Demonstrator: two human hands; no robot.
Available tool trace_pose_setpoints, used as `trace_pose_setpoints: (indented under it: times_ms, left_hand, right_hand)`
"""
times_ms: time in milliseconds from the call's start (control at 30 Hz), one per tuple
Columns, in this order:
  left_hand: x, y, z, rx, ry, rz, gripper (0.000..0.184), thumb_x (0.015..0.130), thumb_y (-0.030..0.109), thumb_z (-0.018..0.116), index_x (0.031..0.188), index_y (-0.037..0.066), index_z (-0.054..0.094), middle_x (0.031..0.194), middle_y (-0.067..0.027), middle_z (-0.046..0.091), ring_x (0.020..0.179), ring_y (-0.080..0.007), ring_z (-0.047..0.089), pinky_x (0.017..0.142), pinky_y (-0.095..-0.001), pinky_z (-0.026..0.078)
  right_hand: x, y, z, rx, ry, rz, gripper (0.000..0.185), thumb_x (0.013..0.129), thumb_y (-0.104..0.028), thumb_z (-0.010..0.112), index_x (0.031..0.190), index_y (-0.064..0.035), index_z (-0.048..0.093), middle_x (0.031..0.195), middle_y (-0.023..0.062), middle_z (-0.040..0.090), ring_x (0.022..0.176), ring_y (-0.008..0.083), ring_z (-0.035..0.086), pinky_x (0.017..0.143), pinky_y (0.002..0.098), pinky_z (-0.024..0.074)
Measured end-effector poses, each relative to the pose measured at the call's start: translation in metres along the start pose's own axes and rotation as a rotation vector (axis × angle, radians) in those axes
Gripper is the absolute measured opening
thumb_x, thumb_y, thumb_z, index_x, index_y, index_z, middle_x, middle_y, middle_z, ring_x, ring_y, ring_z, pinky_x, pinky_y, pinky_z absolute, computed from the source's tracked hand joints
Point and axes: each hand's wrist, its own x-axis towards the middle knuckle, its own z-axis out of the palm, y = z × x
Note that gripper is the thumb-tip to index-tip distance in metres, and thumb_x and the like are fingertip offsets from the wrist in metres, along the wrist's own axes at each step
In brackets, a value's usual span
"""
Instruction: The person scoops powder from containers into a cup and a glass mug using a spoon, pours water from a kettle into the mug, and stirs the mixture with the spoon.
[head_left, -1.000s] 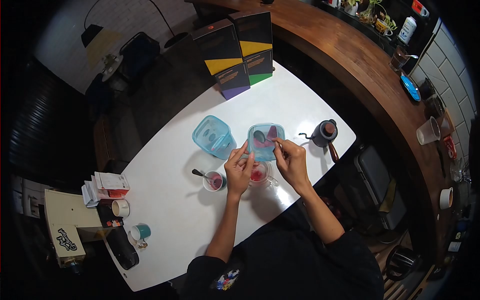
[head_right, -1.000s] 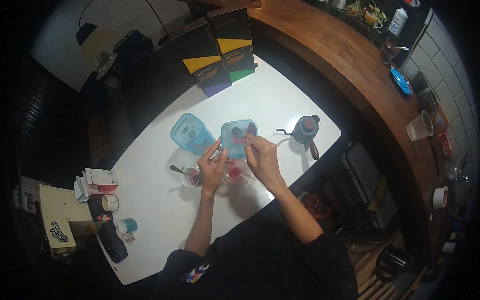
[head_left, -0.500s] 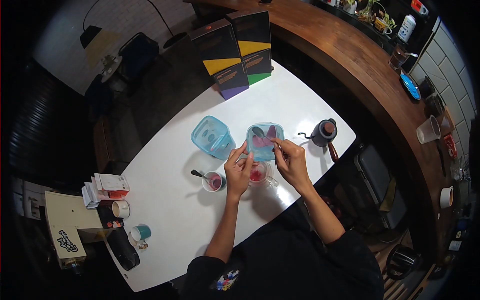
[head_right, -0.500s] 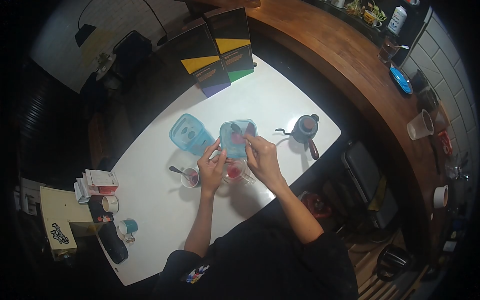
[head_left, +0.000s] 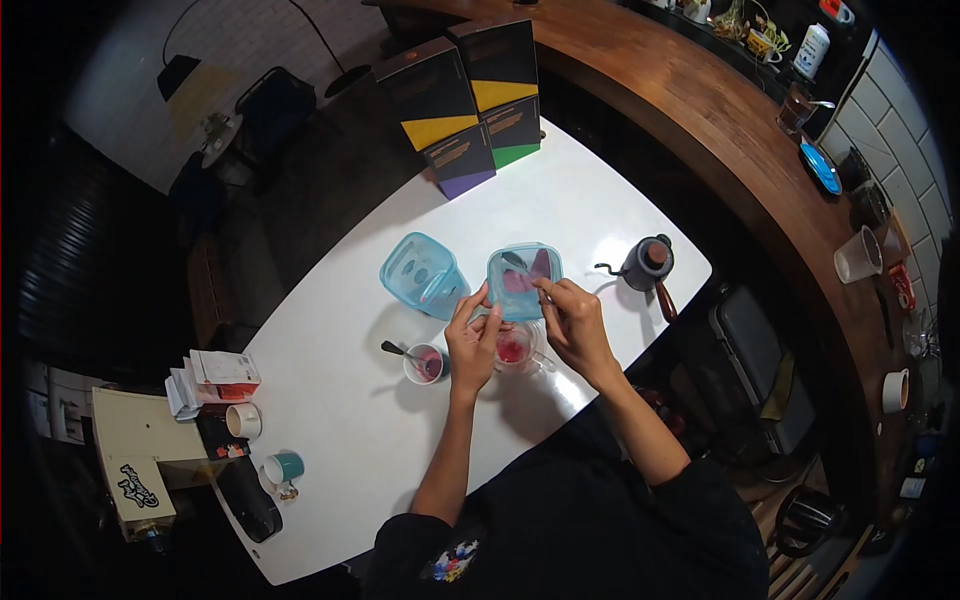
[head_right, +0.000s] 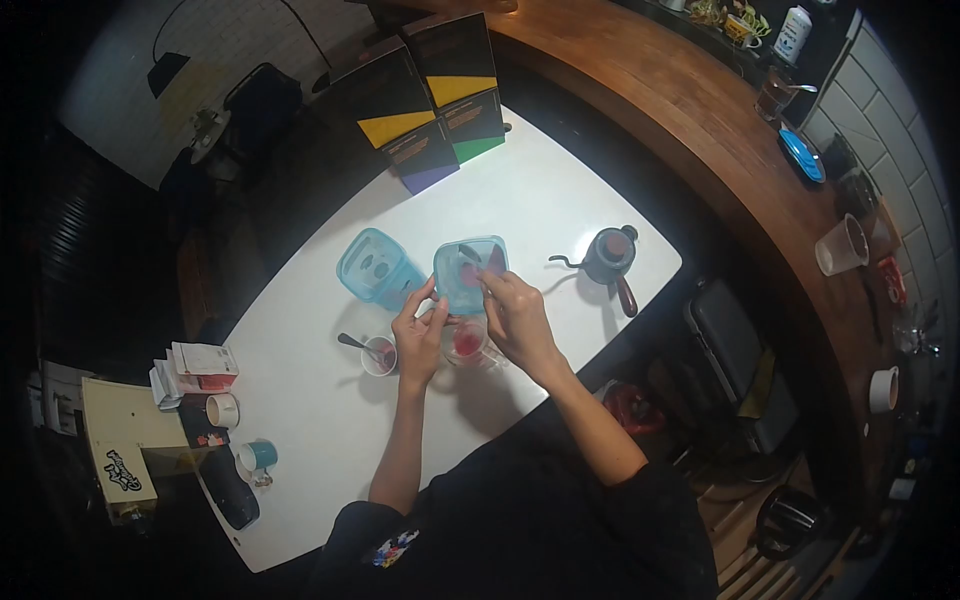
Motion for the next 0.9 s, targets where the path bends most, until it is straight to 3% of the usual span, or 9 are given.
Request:
trace_pose_setpoints:
  times_ms: [167,433,567,633,733,900]
  left_hand:
    - [-0.0002,0.0014,0.0022,0.019,0.010,0.001,0.040,0.100,0.004,0.060,0.138,-0.007,0.054,0.112,-0.0075,0.052,0.088,-0.0154,0.069,0.079,-0.0279,0.063]
    - [-0.0004,0.0006,0.0021,0.005,0.000,-0.003,0.039,0.100,0.002,0.060,0.138,-0.006,0.055,0.110,-0.0068,0.052,0.089,-0.0148,0.068,0.079,-0.0273,0.063]
    - [0.0007,-0.0021,-0.0022,0.000,-0.015,0.009,0.039,0.100,0.002,0.060,0.138,-0.007,0.054,0.111,-0.0069,0.052,0.090,-0.0145,0.067,0.079,-0.0277,0.063]
    - [0.0007,-0.0036,-0.0031,-0.011,-0.022,-0.011,0.043,0.099,0.006,0.062,0.138,-0.009,0.052,0.114,-0.0100,0.054,0.095,-0.0202,0.069,0.081,-0.0327,0.065]
    - [0.0004,-0.0021,-0.0005,-0.017,-0.008,0.004,0.040,0.099,0.001,0.060,0.138,-0.007,0.054,0.110,-0.0067,0.052,0.090,-0.0148,0.067,0.079,-0.0276,0.062]
    - [-0.0013,-0.0023,0.0015,0.005,0.002,-0.001,0.039,0.099,0.000,0.060,0.137,-0.007,0.055,0.108,-0.0062,0.052,0.088,-0.0153,0.068,0.078,-0.0280,0.063]
  right_hand:
    - [-0.0019,0.0035,-0.0072,-0.006,-0.050,0.013,0.021,0.091,0.005,0.062,0.111,0.0033,0.070,0.075,0.0149,0.062,0.056,0.0184,0.057,0.052,0.0310,0.0431]
    - [-0.0020,0.0044,-0.0033,-0.039,0.010,-0.060,0.031,0.087,0.009,0.063,0.117,0.0024,0.068,0.081,0.0185,0.063,0.062,0.0293,0.062,0.057,0.0349,0.0481]
    - [-0.0017,0.0043,-0.0020,-0.045,0.002,-0.087,0.030,0.088,0.008,0.062,0.117,0.0024,0.068,0.080,0.0188,0.063,0.062,0.0295,0.062,0.057,0.0351,0.0477]
    - [-0.0016,0.0023,-0.0037,-0.043,-0.037,-0.043,0.028,0.089,0.008,0.062,0.116,0.0027,0.068,0.079,0.0189,0.062,0.061,0.0296,0.061,0.056,0.0359,0.0468]
    - [-0.0019,0.0056,-0.0041,-0.032,-0.057,-0.050,0.025,0.089,0.007,0.063,0.114,0.0030,0.068,0.077,0.0184,0.061,0.059,0.0291,0.060,0.055,0.0366,0.0458]
    - [-0.0033,0.0009,-0.0079,-0.060,-0.035,-0.013,0.025,0.089,0.007,0.062,0.113,0.0027,0.068,0.076,0.0176,0.062,0.059,0.0283,0.060,0.056,0.0372,0.0462]
